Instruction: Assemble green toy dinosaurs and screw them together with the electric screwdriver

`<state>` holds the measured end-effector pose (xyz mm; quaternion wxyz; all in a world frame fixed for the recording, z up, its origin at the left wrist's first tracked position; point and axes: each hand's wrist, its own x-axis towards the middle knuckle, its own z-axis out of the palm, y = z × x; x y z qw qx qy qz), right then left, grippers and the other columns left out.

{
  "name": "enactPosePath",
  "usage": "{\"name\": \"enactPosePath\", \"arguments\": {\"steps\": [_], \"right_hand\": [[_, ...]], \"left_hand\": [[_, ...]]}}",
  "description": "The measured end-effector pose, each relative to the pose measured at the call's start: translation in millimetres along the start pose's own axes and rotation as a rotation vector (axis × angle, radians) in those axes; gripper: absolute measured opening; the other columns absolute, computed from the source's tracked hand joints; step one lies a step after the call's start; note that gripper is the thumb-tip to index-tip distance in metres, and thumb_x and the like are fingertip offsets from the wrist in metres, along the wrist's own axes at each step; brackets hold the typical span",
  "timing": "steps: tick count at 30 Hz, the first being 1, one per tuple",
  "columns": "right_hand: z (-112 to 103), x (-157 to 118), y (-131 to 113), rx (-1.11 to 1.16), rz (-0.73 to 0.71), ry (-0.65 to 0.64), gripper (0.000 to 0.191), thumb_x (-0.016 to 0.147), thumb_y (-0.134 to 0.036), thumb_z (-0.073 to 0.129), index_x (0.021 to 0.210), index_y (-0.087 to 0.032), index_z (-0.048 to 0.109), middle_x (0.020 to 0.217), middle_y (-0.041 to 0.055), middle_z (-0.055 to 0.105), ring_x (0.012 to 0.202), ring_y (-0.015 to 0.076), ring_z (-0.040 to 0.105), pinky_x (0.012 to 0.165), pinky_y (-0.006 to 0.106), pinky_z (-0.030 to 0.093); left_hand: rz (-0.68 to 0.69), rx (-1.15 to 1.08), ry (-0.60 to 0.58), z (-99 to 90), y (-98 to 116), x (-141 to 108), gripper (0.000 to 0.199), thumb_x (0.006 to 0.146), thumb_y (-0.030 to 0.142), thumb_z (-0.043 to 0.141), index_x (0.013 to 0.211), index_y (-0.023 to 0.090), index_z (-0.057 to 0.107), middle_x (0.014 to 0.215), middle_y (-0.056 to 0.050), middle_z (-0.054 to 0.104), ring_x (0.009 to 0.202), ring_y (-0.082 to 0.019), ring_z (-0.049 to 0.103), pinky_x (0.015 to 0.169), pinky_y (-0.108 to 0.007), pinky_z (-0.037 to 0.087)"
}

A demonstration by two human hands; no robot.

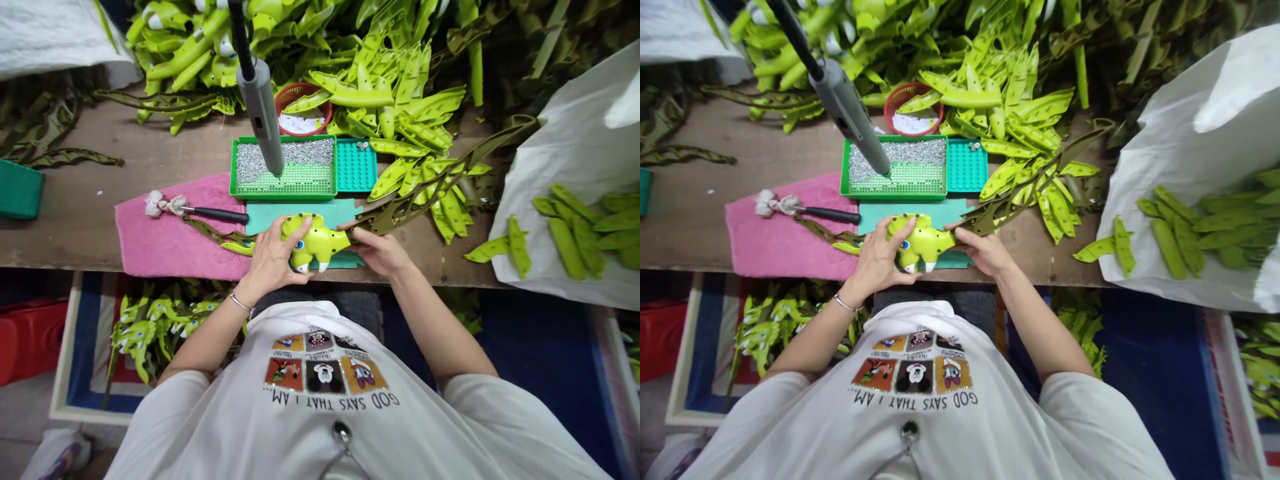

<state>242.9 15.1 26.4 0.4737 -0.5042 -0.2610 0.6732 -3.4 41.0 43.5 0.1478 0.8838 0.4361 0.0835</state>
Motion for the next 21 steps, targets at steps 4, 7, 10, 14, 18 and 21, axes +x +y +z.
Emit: {"name": "enactPosePath", "arguments": {"steps": [4,7,10,14,18,21], "right_hand": [[2,-1,-3,0.046,0.058,0.005,0.048,0.061,-0.062,0.086,0.083,-0.020,0.076,0.084,0.0033,0.075,0.077,0.0183,0.069,0.068,0.033,0.062],[10,-2,1,0.017,0.022,0.068,0.047,0.054,-0.054,0.092,0.082,-0.020,0.075,0.084,0.0022,0.074,0.077,0.0169,0.068,0.070,0.031,0.060],[20,-2,9,-0.001,-0.053,0.169,0.049,0.041,-0.040,0.097,0.077,-0.020,0.072,0.080,-0.0005,0.071,0.075,0.0146,0.065,0.077,0.031,0.058],[32,1,14,0.056,-0.092,0.244,0.051,0.037,-0.042,0.097,0.074,-0.020,0.069,0.073,-0.0023,0.068,0.070,0.0138,0.062,0.075,0.031,0.058],[45,3,11,0.156,-0.119,0.211,0.059,0.041,-0.050,0.095,0.087,-0.023,0.070,0.075,-0.0022,0.070,0.070,0.0150,0.065,0.074,0.031,0.060],[63,0,15,0.205,-0.124,0.156,0.063,0.043,-0.052,0.094,0.095,-0.024,0.070,0.077,-0.0020,0.071,0.073,0.0162,0.067,0.075,0.032,0.061]], "left_hand": [[-0.006,0.011,0.018,1.2,2,-2,0.110,0.060,0.045,0.091,0.155,0.026,0.038,0.150,-0.021,0.036,0.129,-0.040,0.051,0.101,-0.047,0.043],[-0.021,0.018,0.049,2.2,5,-2,0.106,0.063,0.046,0.090,0.154,0.027,0.039,0.149,-0.021,0.037,0.129,-0.040,0.050,0.102,-0.047,0.042],[-0.004,-0.001,0.062,2.0,3,-3,0.100,0.067,0.046,0.088,0.153,0.028,0.041,0.151,-0.020,0.038,0.132,-0.040,0.049,0.104,-0.047,0.040],[0.000,-0.066,0.273,12.4,-7,-18,0.077,0.069,0.052,0.084,0.137,0.028,0.057,0.147,-0.018,0.043,0.139,-0.042,0.041,0.110,-0.053,0.033],[-0.200,-0.495,0.738,40.1,3,-41,0.055,0.067,0.065,0.079,0.099,0.024,0.062,0.105,-0.008,0.060,0.106,-0.028,0.061,0.094,-0.044,0.049],[-0.380,-1.192,0.619,52.4,30,-41,0.051,0.072,0.062,0.079,0.101,0.024,0.060,0.094,-0.004,0.064,0.089,-0.020,0.066,0.081,-0.035,0.054]]}}
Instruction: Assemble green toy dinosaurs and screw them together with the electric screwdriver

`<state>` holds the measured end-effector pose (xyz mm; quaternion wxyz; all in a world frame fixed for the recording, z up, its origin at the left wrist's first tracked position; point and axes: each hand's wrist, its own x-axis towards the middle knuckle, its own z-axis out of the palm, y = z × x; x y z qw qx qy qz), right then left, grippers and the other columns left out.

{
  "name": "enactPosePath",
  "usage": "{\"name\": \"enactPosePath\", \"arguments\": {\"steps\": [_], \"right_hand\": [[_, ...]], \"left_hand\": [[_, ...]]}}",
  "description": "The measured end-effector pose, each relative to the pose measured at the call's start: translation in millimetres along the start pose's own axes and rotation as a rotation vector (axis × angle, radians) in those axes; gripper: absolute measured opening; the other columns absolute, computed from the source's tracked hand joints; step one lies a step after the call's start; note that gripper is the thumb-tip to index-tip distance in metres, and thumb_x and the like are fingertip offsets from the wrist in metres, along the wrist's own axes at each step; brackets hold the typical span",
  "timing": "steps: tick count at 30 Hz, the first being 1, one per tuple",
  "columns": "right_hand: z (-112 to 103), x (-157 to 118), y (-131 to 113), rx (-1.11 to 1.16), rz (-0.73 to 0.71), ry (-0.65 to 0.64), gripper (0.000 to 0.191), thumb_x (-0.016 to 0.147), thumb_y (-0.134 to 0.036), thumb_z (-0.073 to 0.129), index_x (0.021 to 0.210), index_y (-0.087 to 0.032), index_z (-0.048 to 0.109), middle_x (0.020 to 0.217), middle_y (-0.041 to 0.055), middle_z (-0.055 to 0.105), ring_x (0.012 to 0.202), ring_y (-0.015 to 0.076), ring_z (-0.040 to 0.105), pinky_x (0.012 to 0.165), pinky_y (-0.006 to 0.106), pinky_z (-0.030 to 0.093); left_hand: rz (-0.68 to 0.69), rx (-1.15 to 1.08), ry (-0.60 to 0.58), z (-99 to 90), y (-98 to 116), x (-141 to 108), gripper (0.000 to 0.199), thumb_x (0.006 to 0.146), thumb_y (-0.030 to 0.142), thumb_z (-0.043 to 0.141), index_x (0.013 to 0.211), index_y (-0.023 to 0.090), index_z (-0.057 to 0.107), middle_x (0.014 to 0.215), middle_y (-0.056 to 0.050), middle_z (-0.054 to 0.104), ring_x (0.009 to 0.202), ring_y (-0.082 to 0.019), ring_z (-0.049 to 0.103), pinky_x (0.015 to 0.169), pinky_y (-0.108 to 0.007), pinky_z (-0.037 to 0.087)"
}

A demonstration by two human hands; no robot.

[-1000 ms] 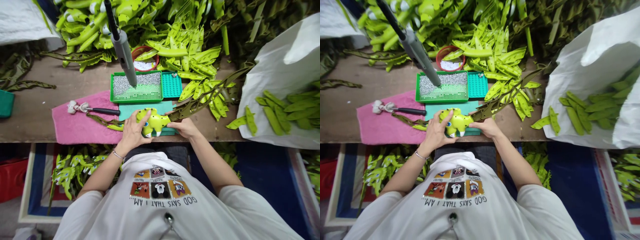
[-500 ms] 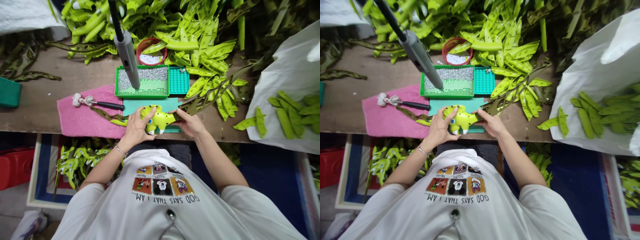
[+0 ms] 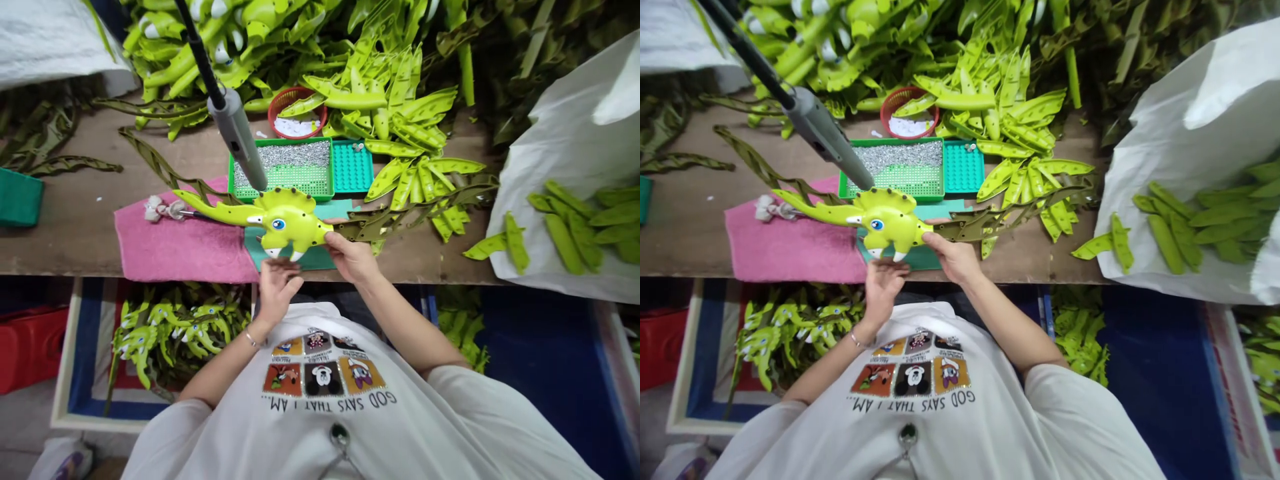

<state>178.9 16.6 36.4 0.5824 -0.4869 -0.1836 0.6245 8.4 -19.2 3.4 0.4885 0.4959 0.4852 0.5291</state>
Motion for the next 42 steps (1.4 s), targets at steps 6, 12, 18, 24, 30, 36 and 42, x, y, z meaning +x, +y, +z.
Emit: {"name": "enactPosePath", "arguments": {"steps": [6,12,18,24,30,36,42], "right_hand": [[14,-15,13,-0.101,0.021,-0.161,0.062,0.049,-0.056,0.091,0.098,-0.024,0.069,0.086,0.0011,0.074,0.083,0.0194,0.070,0.089,0.038,0.061],[-42,-5,-6,-0.544,-0.010,-0.146,0.044,0.053,-0.043,0.090,0.083,-0.019,0.067,0.079,0.0029,0.073,0.066,0.0177,0.067,0.067,0.035,0.060],[-63,13,-15,-1.234,-0.789,-0.163,0.022,0.086,-0.024,0.062,0.107,-0.020,0.069,0.114,0.0116,0.074,0.109,0.0268,0.067,0.099,0.048,0.054],[-55,35,0,-1.465,-0.826,-0.373,0.026,0.095,-0.025,0.052,0.114,-0.015,0.067,0.101,0.0147,0.071,0.096,0.0280,0.063,0.087,0.046,0.053],[-52,21,1,-1.417,-0.880,-0.375,0.018,0.096,-0.026,0.052,0.104,-0.018,0.066,0.096,0.0131,0.071,0.093,0.0275,0.065,0.081,0.046,0.054],[-20,14,-8,-1.150,-0.962,-0.328,0.016,0.094,-0.030,0.060,0.108,-0.028,0.068,0.116,0.0090,0.075,0.109,0.0258,0.072,0.097,0.047,0.058],[1,19,4,-1.152,-0.880,-0.632,0.018,0.091,-0.034,0.065,0.106,-0.035,0.075,0.115,0.0003,0.076,0.123,0.0247,0.066,0.111,0.053,0.052]], "left_hand": [[-0.330,-0.587,0.087,43.9,20,12,0.065,0.060,0.062,0.089,0.111,0.026,0.068,0.113,-0.005,0.073,0.116,-0.025,0.065,0.101,-0.036,0.053],[-0.354,-0.626,0.228,24.2,29,32,0.056,0.061,0.052,0.091,0.107,0.026,0.072,0.115,-0.005,0.076,0.102,-0.023,0.072,0.093,-0.037,0.058],[-0.237,-0.561,0.358,-11.0,32,41,0.045,0.061,0.050,0.091,0.095,0.027,0.072,0.111,-0.001,0.077,0.098,-0.019,0.073,0.089,-0.031,0.059],[-0.189,-0.492,0.426,-34.2,23,39,0.046,0.066,0.049,0.089,0.100,0.025,0.070,0.105,-0.003,0.076,0.102,-0.019,0.072,0.092,-0.033,0.058],[-0.215,-0.456,0.496,-34.4,19,35,0.049,0.061,0.047,0.091,0.101,0.026,0.070,0.107,-0.003,0.076,0.098,-0.020,0.073,0.083,-0.030,0.060],[-0.319,-0.497,0.397,-14.9,25,30,0.057,0.058,0.046,0.093,0.105,0.024,0.071,0.103,-0.005,0.076,0.100,-0.024,0.072,0.086,-0.037,0.060],[-0.376,-0.596,0.288,-4.6,32,28,0.051,0.064,0.047,0.089,0.103,0.021,0.070,0.108,-0.006,0.076,0.112,-0.027,0.069,0.095,-0.041,0.057]]}}
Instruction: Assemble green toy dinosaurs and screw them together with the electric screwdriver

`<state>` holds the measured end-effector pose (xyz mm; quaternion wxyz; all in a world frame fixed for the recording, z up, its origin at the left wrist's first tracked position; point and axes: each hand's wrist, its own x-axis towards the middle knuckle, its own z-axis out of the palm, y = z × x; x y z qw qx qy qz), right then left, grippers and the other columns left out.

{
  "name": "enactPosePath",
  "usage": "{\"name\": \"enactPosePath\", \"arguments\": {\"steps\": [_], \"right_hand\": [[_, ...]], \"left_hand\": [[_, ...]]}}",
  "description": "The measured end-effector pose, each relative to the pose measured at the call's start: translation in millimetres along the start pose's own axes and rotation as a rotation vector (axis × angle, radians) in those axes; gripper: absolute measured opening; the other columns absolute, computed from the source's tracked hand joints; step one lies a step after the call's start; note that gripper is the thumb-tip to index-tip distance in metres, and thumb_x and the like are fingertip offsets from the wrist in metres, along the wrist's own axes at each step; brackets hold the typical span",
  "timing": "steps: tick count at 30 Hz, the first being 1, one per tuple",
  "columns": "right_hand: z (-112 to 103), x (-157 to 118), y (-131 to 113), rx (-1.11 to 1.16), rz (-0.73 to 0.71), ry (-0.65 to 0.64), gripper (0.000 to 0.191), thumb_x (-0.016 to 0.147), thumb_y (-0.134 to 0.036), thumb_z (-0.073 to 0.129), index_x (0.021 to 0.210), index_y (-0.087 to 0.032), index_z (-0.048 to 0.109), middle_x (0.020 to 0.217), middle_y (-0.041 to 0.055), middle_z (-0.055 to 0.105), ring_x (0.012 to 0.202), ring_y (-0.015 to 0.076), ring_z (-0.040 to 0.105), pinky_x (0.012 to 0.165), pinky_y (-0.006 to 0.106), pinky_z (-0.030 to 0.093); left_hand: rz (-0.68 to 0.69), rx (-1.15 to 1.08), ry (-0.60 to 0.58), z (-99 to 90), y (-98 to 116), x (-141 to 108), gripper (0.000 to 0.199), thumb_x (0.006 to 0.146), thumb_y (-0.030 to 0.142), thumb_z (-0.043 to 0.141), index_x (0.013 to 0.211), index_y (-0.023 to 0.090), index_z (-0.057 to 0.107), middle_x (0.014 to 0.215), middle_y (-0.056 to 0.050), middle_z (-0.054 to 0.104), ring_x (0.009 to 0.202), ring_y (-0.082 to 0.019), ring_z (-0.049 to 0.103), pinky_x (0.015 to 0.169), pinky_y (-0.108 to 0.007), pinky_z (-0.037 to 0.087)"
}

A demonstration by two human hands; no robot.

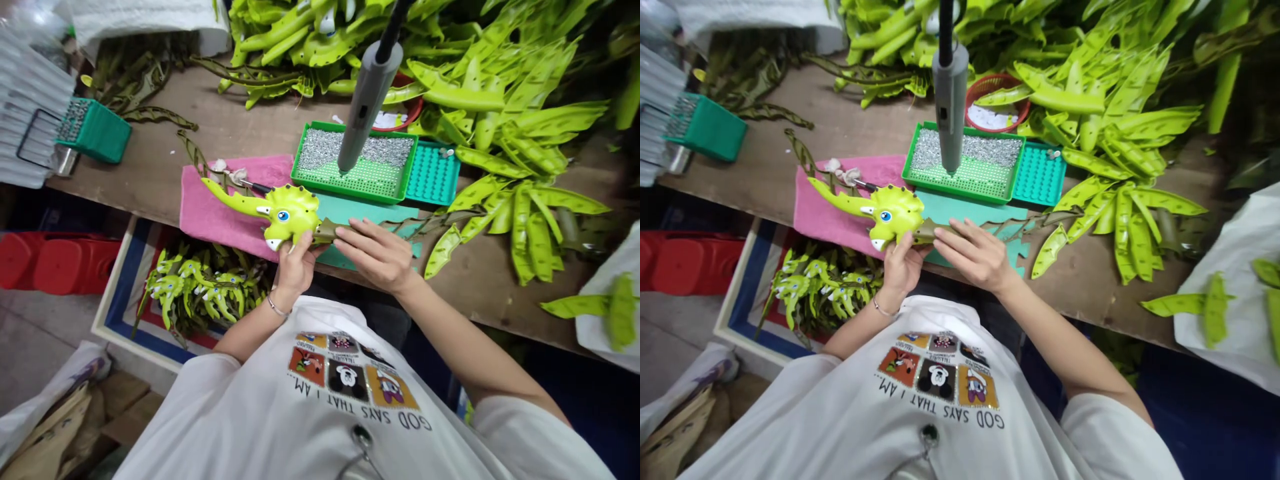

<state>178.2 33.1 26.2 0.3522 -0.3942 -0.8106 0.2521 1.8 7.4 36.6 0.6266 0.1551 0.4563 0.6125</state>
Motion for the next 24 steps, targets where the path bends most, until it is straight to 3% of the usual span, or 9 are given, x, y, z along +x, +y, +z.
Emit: {"name": "enactPosePath", "arguments": {"steps": [4,11,17,20,24], "right_hand": [[-1,2,-4,0.041,-0.110,0.012,0.022,0.090,-0.024,0.064,0.105,-0.034,0.076,0.116,0.0011,0.076,0.123,0.0239,0.066,0.107,0.050,0.056],[-2,13,-8,0.143,-0.103,-0.055,0.018,0.090,-0.024,0.063,0.098,-0.032,0.077,0.112,0.0027,0.077,0.118,0.0248,0.068,0.097,0.050,0.061],[6,9,-13,0.093,-0.162,0.004,0.019,0.090,-0.016,0.058,0.093,-0.027,0.073,0.107,0.0047,0.078,0.111,0.0229,0.070,0.092,0.046,0.062],[5,6,-21,0.039,-0.117,-0.003,0.020,0.091,-0.016,0.056,0.100,-0.026,0.071,0.108,0.0066,0.076,0.106,0.0219,0.071,0.093,0.045,0.061],[-4,9,-30,-0.005,-0.019,-0.053,0.030,0.091,-0.025,0.061,0.121,-0.022,0.066,0.122,0.0118,0.072,0.113,0.0245,0.068,0.096,0.043,0.057]], "left_hand": [[0.005,-0.025,0.009,-2.2,2,2,0.053,0.063,0.048,0.090,0.103,0.020,0.070,0.106,-0.007,0.076,0.114,-0.029,0.068,0.096,-0.043,0.057],[-0.009,-0.009,0.041,-10.0,-3,3,0.055,0.055,0.043,0.094,0.100,0.021,0.071,0.099,-0.004,0.077,0.102,-0.025,0.071,0.094,-0.041,0.057],[-0.017,0.005,0.049,-10.5,-8,2,0.050,0.052,0.040,0.095,0.091,0.018,0.071,0.090,-0.002,0.075,0.089,-0.021,0.072,0.088,-0.039,0.058],[0.035,0.039,0.118,-9.6,-10,2,0.048,0.049,0.039,0.096,0.084,0.018,0.070,0.086,-0.002,0.075,0.084,-0.019,0.071,0.083,-0.035,0.058],[0.088,0.094,0.149,-11.0,-10,-1,0.049,0.044,0.042,0.097,0.078,0.018,0.071,0.081,-0.001,0.075,0.081,-0.018,0.071,0.081,-0.031,0.058]]}}
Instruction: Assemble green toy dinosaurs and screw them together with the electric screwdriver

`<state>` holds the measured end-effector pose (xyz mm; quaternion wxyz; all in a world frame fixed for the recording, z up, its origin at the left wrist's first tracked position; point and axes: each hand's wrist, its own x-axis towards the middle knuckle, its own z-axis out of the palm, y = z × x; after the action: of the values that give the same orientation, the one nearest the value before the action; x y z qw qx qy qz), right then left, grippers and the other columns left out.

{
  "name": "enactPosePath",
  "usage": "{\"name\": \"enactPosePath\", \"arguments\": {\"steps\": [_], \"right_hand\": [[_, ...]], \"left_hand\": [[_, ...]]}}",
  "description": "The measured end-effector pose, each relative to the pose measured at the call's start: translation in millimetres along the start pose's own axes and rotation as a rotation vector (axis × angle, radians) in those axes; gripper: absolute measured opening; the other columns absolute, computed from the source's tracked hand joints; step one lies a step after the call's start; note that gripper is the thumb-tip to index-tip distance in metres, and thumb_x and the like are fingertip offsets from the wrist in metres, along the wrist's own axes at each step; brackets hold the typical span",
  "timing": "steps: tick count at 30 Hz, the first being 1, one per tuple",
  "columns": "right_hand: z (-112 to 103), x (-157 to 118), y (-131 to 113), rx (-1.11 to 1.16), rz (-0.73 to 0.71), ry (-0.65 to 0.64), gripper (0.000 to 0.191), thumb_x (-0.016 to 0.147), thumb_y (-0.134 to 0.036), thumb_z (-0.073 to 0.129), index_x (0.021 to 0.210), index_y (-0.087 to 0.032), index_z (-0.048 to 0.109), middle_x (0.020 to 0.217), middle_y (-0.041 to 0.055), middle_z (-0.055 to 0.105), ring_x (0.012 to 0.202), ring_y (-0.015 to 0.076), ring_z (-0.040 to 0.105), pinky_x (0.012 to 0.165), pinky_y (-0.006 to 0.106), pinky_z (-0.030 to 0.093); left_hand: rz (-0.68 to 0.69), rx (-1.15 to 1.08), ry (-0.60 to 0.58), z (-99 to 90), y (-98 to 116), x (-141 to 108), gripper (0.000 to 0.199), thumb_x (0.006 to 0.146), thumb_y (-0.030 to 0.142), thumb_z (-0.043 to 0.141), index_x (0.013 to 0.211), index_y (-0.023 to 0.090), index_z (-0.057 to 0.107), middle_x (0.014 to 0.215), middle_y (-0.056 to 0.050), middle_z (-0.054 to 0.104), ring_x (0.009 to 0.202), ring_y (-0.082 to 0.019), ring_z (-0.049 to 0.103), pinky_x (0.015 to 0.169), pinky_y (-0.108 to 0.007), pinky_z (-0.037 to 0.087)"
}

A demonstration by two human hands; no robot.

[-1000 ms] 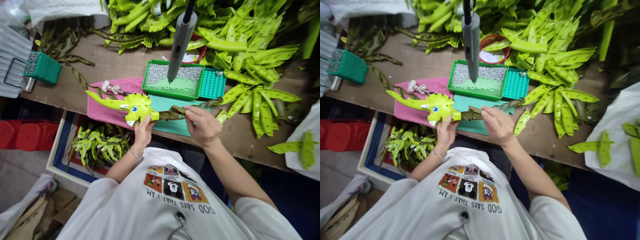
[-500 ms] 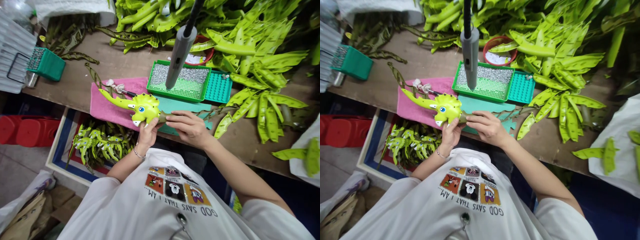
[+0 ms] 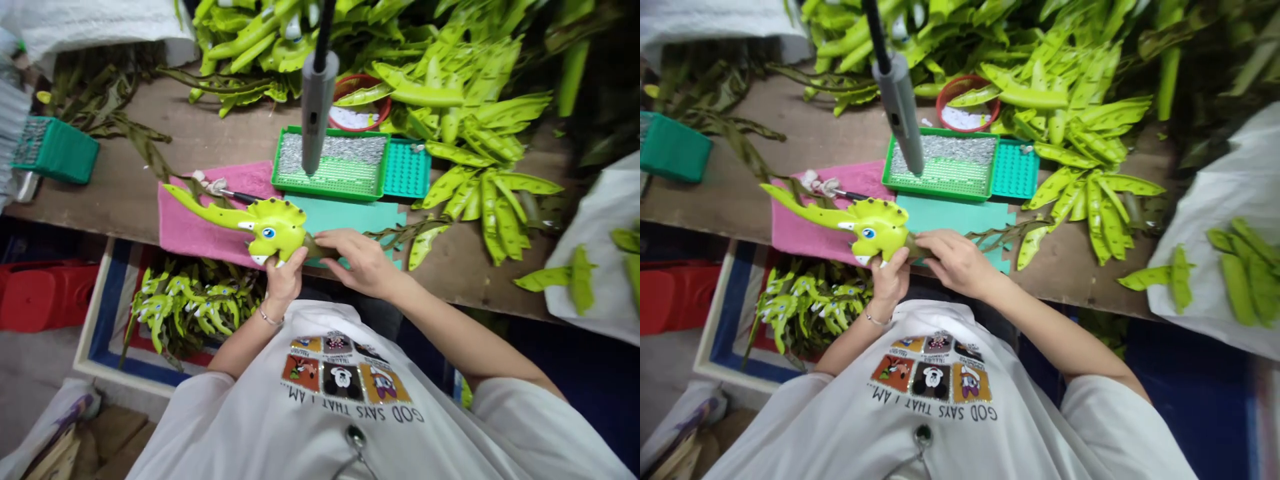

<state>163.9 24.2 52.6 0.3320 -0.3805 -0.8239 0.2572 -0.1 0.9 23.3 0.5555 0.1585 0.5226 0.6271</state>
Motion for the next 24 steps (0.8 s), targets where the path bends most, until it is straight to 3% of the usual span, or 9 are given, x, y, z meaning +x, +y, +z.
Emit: {"name": "enactPosePath", "arguments": {"steps": [3,6,11,15,17,18,19,21,24], "right_hand": [[-13,10,-3,-0.029,0.169,-0.178,0.043,0.087,-0.039,0.070,0.126,-0.020,0.066,0.119,0.0133,0.073,0.103,0.0264,0.071,0.083,0.037,0.055],[-26,26,-5,-0.028,0.308,-0.383,0.033,0.084,-0.048,0.073,0.105,-0.023,0.075,0.091,0.0063,0.077,0.078,0.0206,0.069,0.064,0.028,0.042],[-27,41,-8,-0.059,0.367,-0.445,0.029,0.082,-0.051,0.075,0.089,-0.022,0.077,0.062,-0.0001,0.067,0.059,0.0145,0.056,0.054,0.026,0.027],[-11,43,5,-0.072,0.378,-0.446,0.026,0.075,-0.047,0.082,0.081,-0.023,0.075,0.056,-0.0027,0.062,0.054,0.0114,0.052,0.051,0.023,0.027],[-2,45,14,-0.073,0.384,-0.428,0.026,0.071,-0.045,0.085,0.075,-0.022,0.074,0.049,-0.0028,0.057,0.053,0.0120,0.053,0.052,0.023,0.033],[1,45,17,-0.070,0.384,-0.415,0.027,0.068,-0.044,0.087,0.072,-0.022,0.073,0.048,-0.0024,0.055,0.053,0.0130,0.054,0.054,0.024,0.038],[3,45,19,-0.062,0.375,-0.390,0.027,0.066,-0.041,0.089,0.070,-0.021,0.072,0.049,-0.0017,0.056,0.056,0.0143,0.057,0.058,0.026,0.044],[0,40,17,-0.017,0.320,-0.259,0.020,0.067,-0.033,0.088,0.073,-0.022,0.072,0.064,0.0015,0.066,0.070,0.0184,0.064,0.070,0.031,0.053],[-18,13,8,0.048,0.250,0.194,0.004,0.086,-0.027,0.068,0.088,-0.026,0.070,0.095,0.0041,0.073,0.095,0.0209,0.068,0.089,0.036,0.055]], "left_hand": [[0.081,0.063,-0.007,-2.5,2,-1,0.046,0.044,0.040,0.098,0.078,0.019,0.073,0.080,0.000,0.076,0.083,-0.020,0.073,0.084,-0.031,0.058],[0.112,0.111,-0.060,-3.6,1,3,0.047,0.048,0.039,0.097,0.085,0.021,0.074,0.087,-0.001,0.077,0.089,-0.022,0.074,0.086,-0.032,0.059],[0.072,0.108,-0.154,-9.2,-1,7,0.045,0.063,0.043,0.092,0.097,0.022,0.072,0.098,-0.002,0.078,0.091,-0.019,0.075,0.083,-0.028,0.060],[-0.234,0.178,-0.169,-26.7,12,-11,0.042,0.075,0.055,0.081,0.091,0.017,0.072,0.089,-0.008,0.079,0.084,-0.020,0.076,0.078,-0.031,0.063],[-0.420,0.375,-0.331,-34.4,24,-23,0.046,0.077,0.058,0.077,0.085,0.014,0.073,0.077,-0.012,0.077,0.068,-0.023,0.075,0.065,-0.033,0.063],[-0.421,0.498,-0.446,-35.9,30,-28,0.043,0.078,0.056,0.077,0.082,0.014,0.074,0.072,-0.011,0.076,0.061,-0.023,0.073,0.059,-0.033,0.061],[-0.324,0.618,-0.557,-35.1,35,-30,0.036,0.080,0.051,0.077,0.081,0.015,0.074,0.069,-0.009,0.075,0.056,-0.022,0.071,0.056,-0.031,0.059],[0.115,0.804,-0.704,-26.6,40,-25,0.019,0.081,0.039,0.078,0.080,0.020,0.074,0.069,-0.005,0.073,0.058,-0.019,0.069,0.059,-0.030,0.058],[0.806,1.044,-0.778,-2.6,35,1,0.025,0.081,0.031,0.077,0.103,0.022,0.072,0.095,-0.009,0.075,0.088,-0.025,0.070,0.082,-0.037,0.056]]}}
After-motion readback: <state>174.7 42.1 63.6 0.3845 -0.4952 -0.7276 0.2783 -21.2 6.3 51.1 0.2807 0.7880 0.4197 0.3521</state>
